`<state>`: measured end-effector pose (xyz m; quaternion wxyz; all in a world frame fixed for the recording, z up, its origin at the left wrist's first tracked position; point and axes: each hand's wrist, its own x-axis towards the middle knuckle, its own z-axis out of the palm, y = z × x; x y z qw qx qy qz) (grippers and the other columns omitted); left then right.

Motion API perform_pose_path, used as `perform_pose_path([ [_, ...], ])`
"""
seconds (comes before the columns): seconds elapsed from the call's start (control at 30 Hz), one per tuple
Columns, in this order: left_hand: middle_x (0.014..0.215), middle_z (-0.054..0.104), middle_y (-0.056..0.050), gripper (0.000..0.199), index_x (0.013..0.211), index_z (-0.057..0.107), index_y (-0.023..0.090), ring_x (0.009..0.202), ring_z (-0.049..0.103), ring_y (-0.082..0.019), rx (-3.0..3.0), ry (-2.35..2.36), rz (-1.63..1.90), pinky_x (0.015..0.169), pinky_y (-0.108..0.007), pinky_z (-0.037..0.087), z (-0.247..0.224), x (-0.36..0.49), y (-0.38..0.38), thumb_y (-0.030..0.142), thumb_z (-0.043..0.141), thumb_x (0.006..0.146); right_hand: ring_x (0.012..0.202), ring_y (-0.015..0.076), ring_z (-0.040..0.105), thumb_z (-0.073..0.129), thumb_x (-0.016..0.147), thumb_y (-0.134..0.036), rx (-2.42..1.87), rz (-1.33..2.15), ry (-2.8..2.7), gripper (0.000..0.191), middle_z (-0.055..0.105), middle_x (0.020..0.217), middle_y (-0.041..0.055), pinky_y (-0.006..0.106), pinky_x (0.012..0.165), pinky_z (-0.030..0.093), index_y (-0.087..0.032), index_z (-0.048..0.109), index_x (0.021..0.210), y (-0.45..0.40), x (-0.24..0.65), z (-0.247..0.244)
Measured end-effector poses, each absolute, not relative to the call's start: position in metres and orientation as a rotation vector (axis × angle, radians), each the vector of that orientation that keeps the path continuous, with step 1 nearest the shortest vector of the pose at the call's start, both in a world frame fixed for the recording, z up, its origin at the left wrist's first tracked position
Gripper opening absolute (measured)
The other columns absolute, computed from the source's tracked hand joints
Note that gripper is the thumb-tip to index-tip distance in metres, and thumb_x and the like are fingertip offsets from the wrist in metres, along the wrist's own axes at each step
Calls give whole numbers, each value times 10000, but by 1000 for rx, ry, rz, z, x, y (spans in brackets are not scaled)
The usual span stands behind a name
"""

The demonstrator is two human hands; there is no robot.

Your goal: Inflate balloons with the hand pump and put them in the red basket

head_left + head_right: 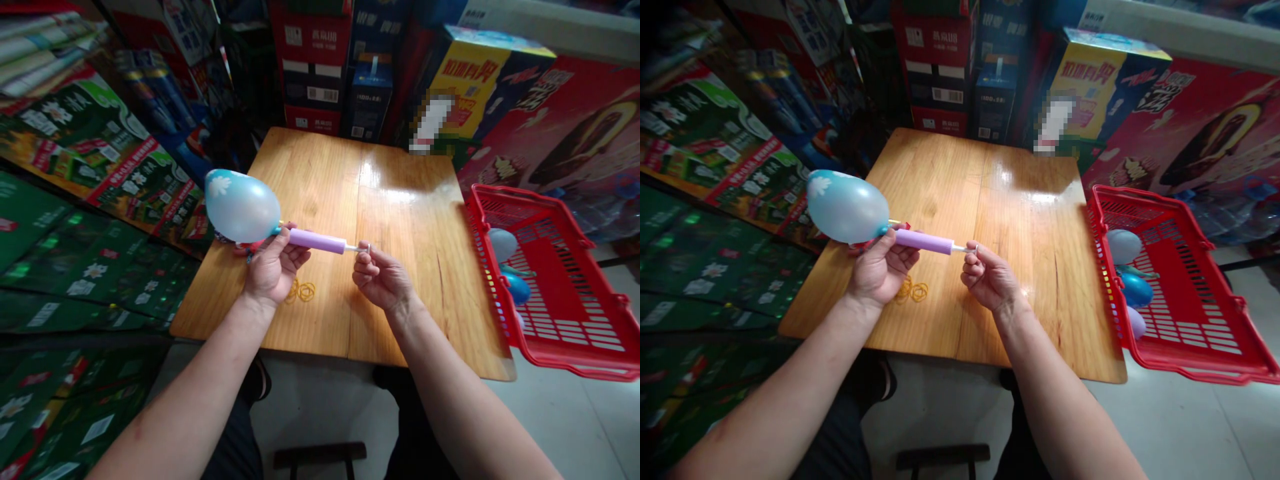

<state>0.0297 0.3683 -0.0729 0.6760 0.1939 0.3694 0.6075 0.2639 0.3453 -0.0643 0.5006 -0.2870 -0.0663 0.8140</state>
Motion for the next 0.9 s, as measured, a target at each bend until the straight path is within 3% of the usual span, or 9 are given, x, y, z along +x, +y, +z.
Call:
perform_pose_path([
  [0.13,1052,802,-59,277,1096,742,252,923,759,-184,447,824,1479,754,-263,608,-70,24,371,388,834,873,455,27,407,672,963,-138,-650,1906,-127,54,599,654,-77,128,469,377,-187,649,964,345,269,-63],
  [0.33,1136,801,-91,309,1142,733,240,926,765,-188,480,802,1311,785,-287,606,-77,40,355,405,812,894,461,35,432,754,925,-176,-664,1978,-111,123,621,657,-70,135,465,378,-188,646,984,338,246,-72],
  [0.73,1019,807,-70,270,1056,752,217,871,759,-183,419,825,1382,750,-272,617,-71,29,368,374,844,857,457,36,434,692,943,-146,-695,1989,-126,47,606,650,-59,142,465,396,-175,664,967,345,268,-63],
  [0.9,1080,808,-71,286,1112,747,248,907,763,-187,482,813,1468,744,-269,615,-68,26,368,395,828,880,445,24,415,668,960,-126,-621,1924,-21,55,591,642,-76,127,455,385,-180,656,960,343,267,-62],
])
